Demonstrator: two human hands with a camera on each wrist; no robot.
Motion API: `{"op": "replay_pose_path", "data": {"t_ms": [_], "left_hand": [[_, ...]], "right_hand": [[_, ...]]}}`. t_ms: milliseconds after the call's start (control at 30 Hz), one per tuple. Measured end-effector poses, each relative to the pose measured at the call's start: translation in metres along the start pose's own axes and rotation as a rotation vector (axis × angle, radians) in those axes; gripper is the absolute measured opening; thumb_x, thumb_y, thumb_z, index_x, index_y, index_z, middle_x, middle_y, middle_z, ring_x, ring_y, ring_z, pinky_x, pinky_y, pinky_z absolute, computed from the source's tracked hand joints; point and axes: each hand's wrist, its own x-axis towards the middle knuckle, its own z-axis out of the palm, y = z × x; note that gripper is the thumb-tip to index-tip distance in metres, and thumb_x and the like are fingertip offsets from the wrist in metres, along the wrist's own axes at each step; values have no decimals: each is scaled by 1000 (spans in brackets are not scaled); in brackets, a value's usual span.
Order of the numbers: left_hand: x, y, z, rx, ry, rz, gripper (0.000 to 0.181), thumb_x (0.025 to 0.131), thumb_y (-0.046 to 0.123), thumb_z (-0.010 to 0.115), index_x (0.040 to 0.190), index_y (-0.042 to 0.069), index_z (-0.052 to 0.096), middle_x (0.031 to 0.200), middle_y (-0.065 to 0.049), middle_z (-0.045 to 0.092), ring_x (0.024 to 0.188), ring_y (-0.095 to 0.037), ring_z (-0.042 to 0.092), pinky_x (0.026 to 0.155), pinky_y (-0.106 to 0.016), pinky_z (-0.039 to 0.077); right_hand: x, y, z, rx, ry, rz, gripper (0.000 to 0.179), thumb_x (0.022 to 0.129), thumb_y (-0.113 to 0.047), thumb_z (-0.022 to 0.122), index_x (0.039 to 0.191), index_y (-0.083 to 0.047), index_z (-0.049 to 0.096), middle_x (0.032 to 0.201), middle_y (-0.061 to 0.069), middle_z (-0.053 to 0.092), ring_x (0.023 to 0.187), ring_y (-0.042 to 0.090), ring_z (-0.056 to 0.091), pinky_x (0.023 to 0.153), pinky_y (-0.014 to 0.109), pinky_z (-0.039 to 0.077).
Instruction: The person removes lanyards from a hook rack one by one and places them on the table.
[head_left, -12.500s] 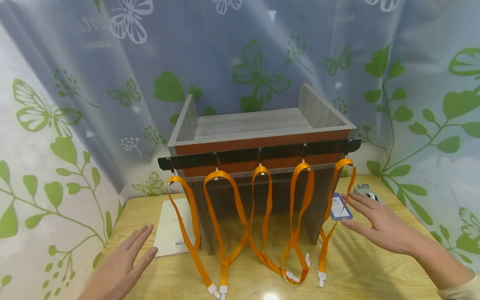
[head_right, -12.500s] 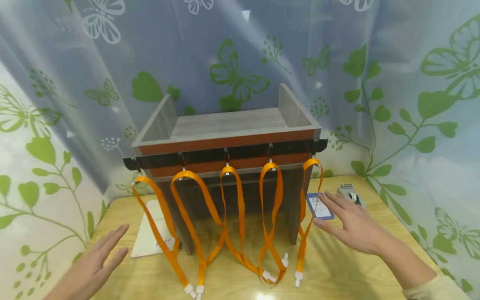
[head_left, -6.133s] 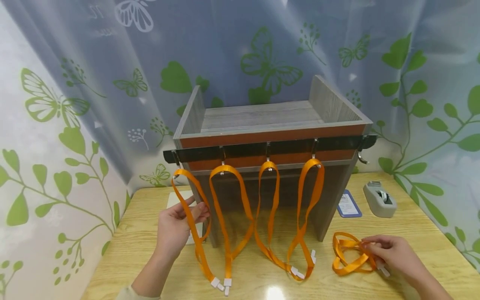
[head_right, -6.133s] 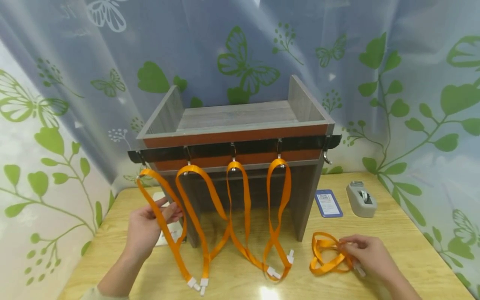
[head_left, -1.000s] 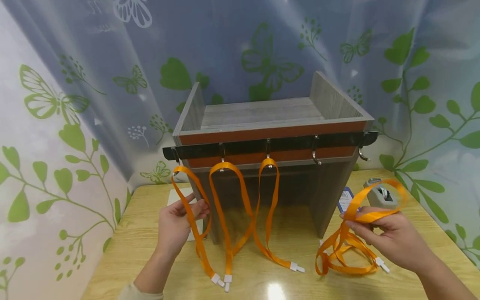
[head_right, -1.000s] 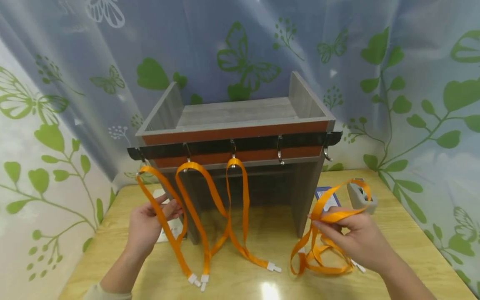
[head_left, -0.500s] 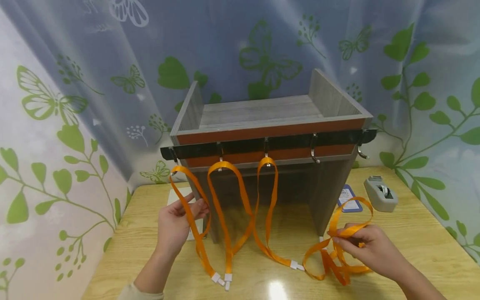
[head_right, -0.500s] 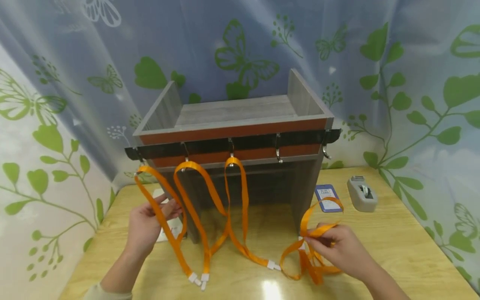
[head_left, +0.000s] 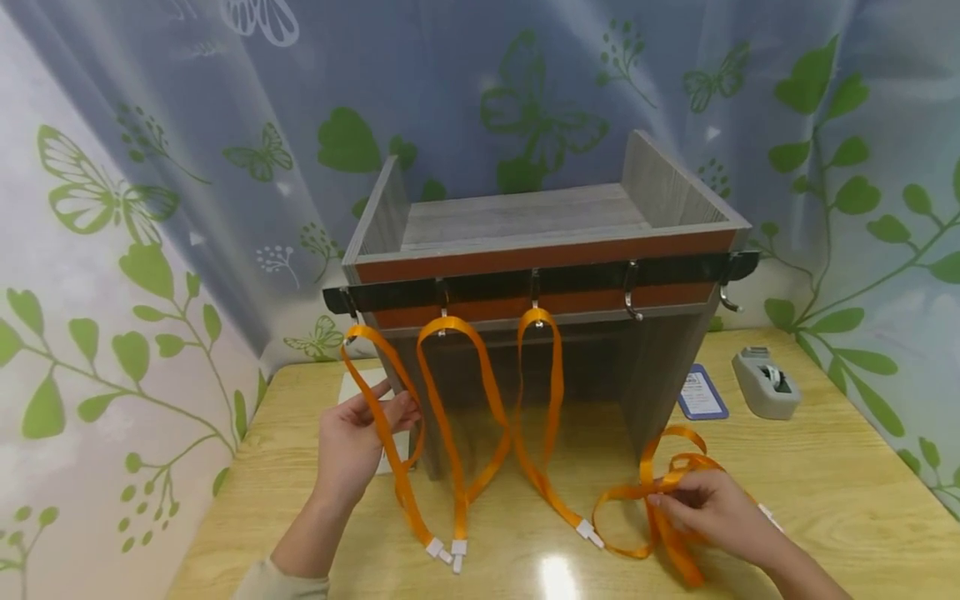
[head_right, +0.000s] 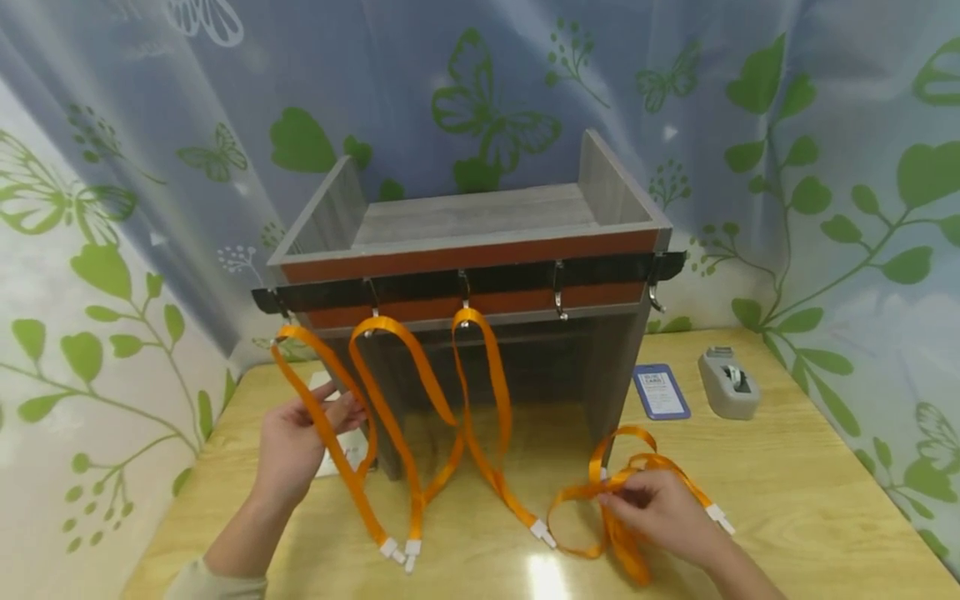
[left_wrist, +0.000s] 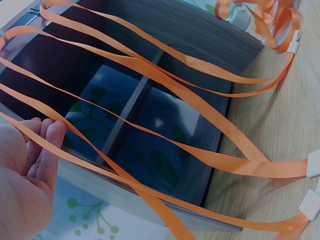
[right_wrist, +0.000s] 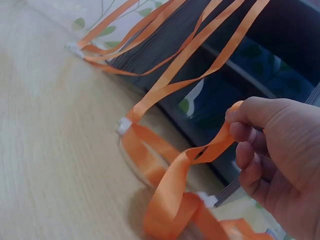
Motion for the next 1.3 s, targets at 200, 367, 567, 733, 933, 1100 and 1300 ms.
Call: {"op": "replay_pose_path", "data": {"t_ms": [200,367,567,733,933,1100,1300], "left_hand": [[0,-2,0,-14,6,-13,34,94,2,67,127,-5,63,86,1,78,80,-17,76,78,-37,65],[0,-4,0,-23,10,-21,35,94,2,67,128,-5,63,87,1,78,80,-16,76,77,-37,65],[-1,-5,0,-19,8,-12,33,95,1,66,126,-6,63,86,3,78,80,-16,76,76,-33,66],[1,-3,1,-10,8,1,34,95,0,65,128,-5,62,86,4,78,79,-15,76,77,-37,65],[2,-2,1,-14,7,6,35,95,-1,65,129,-5,62,86,4,78,79,-15,76,78,-40,65],[1,-2,1,-8,8,7,34,95,-1,64,129,-5,62,87,4,78,79,-15,76,77,-38,65],[0,-2,1,-14,12,7,34,95,-1,64,129,-6,62,85,5,78,79,-15,76,74,-33,66]], "right_hand": [[-2,11,0,-111,-61,37,7,91,-4,71,86,-6,76,71,-10,66,61,-8,49,46,19,48],[-3,18,-1,-149,-174,97,10,94,-14,70,85,-11,76,69,-16,61,59,-9,46,46,17,46],[-4,17,0,-218,-170,161,14,93,-22,72,80,-16,72,64,-19,52,54,-8,42,44,15,40],[-1,9,-4,-273,-157,242,13,92,-27,73,85,-16,74,64,-15,55,55,-5,43,45,16,40],[0,-4,-10,-274,-182,265,14,93,-27,71,90,-13,76,63,-15,53,52,-5,43,43,16,41],[0,-18,-15,-273,-199,228,18,94,-28,71,93,-12,79,71,-11,68,54,-6,47,44,18,46],[7,-31,-21,-200,-192,211,19,95,-22,69,99,-6,79,75,-5,72,51,-5,48,41,19,45]]}}
